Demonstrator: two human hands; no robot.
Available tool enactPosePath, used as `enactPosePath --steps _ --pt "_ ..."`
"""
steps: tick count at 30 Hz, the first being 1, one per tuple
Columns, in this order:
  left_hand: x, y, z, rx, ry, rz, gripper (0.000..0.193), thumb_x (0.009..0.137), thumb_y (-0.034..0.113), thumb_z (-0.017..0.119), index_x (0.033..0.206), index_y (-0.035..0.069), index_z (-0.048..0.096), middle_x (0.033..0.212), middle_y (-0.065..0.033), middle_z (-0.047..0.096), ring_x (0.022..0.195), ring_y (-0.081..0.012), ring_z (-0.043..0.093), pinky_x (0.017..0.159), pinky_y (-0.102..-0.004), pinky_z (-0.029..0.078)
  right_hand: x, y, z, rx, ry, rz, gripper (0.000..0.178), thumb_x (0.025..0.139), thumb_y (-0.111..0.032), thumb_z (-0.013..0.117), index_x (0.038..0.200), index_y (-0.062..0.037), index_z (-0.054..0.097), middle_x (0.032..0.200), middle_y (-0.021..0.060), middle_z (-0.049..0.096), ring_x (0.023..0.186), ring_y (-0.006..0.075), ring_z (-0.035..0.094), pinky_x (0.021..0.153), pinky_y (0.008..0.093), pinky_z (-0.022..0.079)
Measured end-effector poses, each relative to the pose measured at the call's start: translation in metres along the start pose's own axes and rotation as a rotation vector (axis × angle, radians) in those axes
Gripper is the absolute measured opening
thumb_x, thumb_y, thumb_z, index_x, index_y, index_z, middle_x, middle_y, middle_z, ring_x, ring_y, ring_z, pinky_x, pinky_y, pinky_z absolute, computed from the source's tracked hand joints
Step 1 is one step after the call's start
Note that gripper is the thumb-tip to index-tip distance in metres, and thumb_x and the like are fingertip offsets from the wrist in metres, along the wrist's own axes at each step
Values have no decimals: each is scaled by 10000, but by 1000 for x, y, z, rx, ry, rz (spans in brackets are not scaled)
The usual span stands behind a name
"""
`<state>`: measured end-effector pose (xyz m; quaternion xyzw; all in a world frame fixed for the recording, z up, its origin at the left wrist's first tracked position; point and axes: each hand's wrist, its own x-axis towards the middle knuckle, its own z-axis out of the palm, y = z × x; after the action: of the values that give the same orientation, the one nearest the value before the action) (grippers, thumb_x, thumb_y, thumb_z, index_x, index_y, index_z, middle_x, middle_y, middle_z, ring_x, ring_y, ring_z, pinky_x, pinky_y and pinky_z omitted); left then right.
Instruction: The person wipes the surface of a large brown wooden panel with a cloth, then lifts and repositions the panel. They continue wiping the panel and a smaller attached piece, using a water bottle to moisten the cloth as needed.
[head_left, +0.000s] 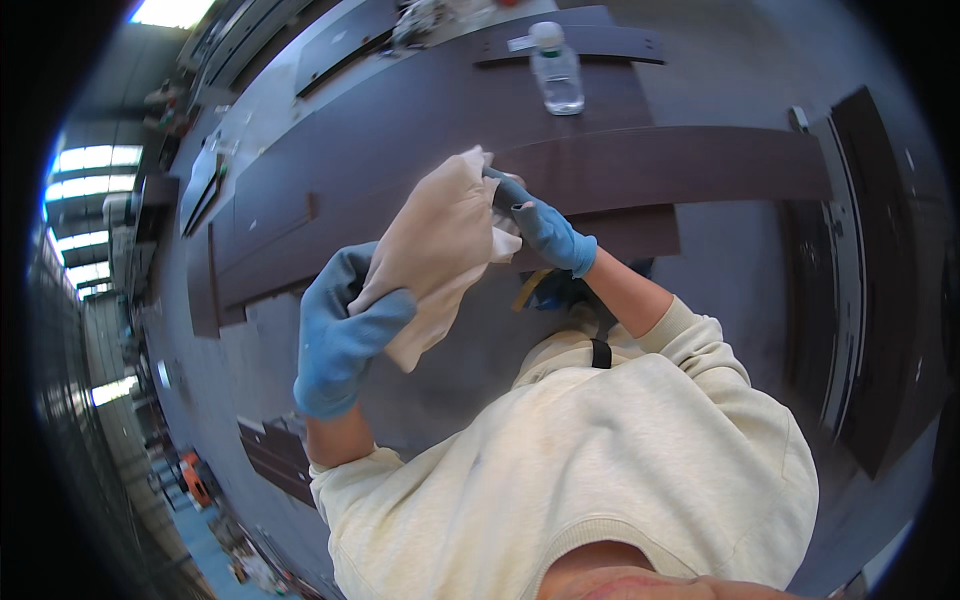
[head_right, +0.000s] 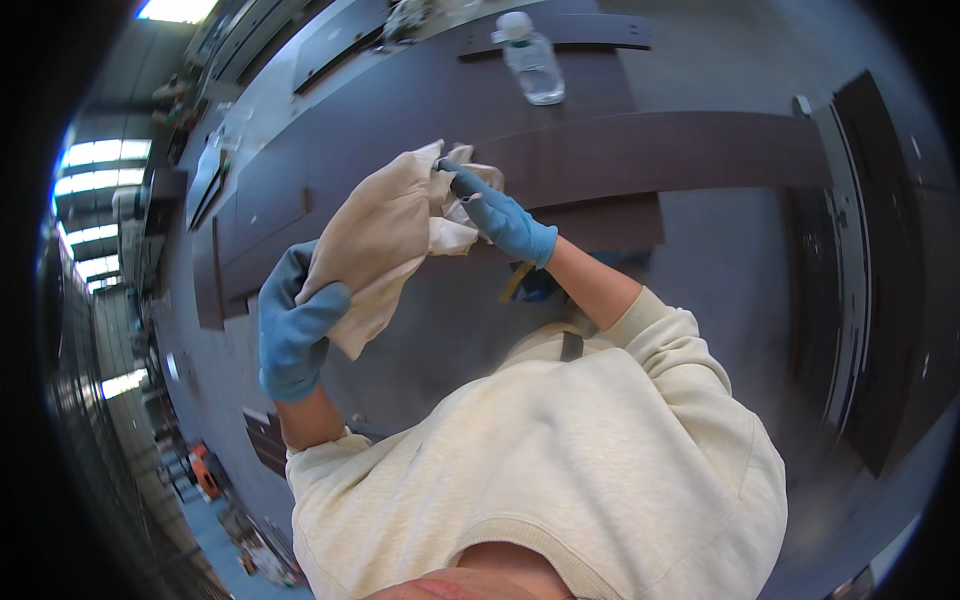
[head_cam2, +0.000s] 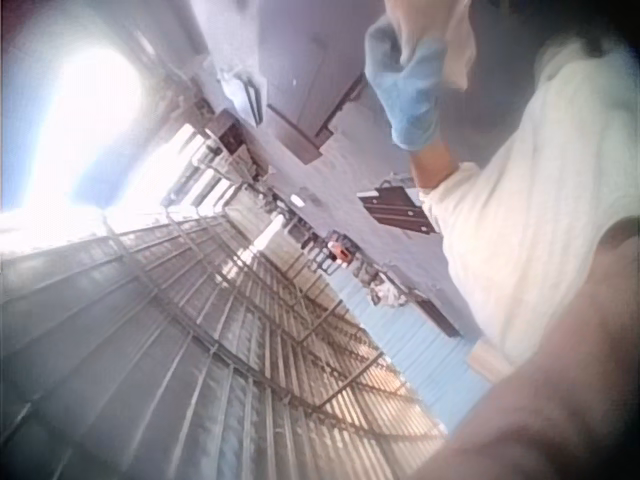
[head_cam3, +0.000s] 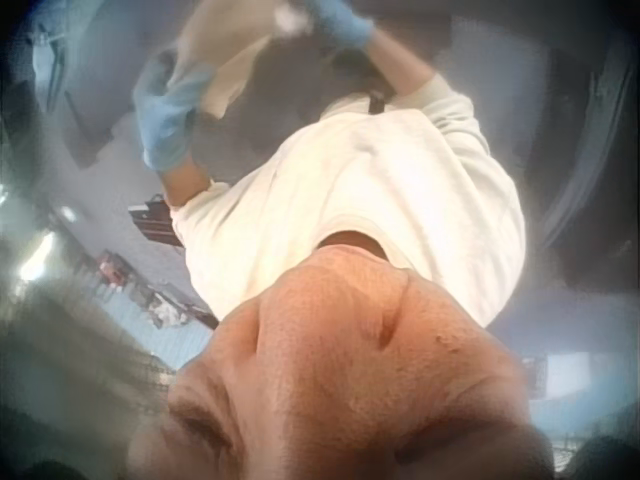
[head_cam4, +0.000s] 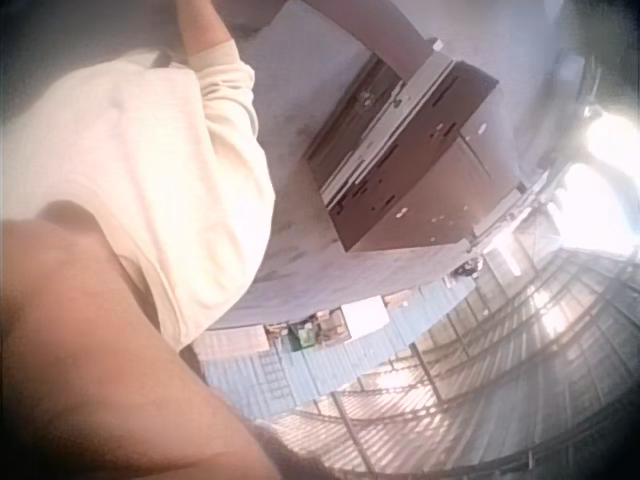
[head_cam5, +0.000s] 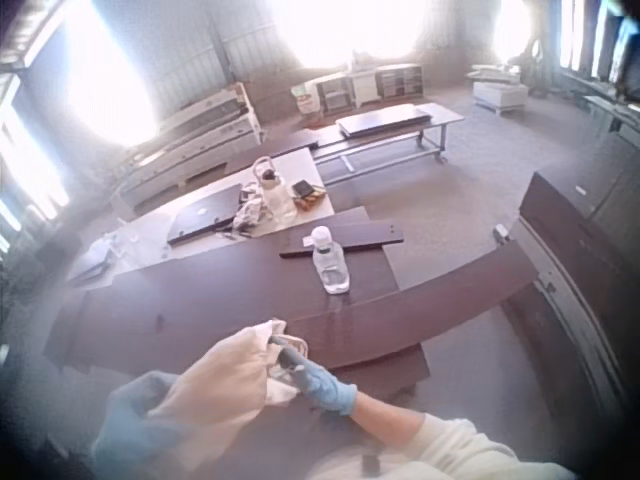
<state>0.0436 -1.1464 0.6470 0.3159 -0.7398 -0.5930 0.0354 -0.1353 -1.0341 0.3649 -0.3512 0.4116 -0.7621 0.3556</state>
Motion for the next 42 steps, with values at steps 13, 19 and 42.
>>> enactPosePath --steps 13,19,42 --pt "54 -117 229 390 12 326 345 933 176 871 1147 -15 679 1000 -56 731 883 -96 638 790 -271 558 -141 -87 -134 271 532 271 387 1126 -251 643 1448 -35 649 1313 59 721 1169 142 672 1045 316 556" --pt "64 -130 253 -120 -212 69 608 1084 356 667 1556 1 524 1467 -123 601 1336 -191 559 1199 -380 422 -149 -105 -146 486 417 186 384 1128 -214 628 1463 -27 635 1363 86 706 1230 193 670 1079 363 560" --pt "241 -101 142 489 -109 1074 206 1001 98 726 1179 32 646 1091 -118 720 878 -281 720 782 -391 590 12 -94 -114 -998 277 -5 455 875 -150 812 1318 -94 722 1218 163 782 1089 394 740 998 436 604"
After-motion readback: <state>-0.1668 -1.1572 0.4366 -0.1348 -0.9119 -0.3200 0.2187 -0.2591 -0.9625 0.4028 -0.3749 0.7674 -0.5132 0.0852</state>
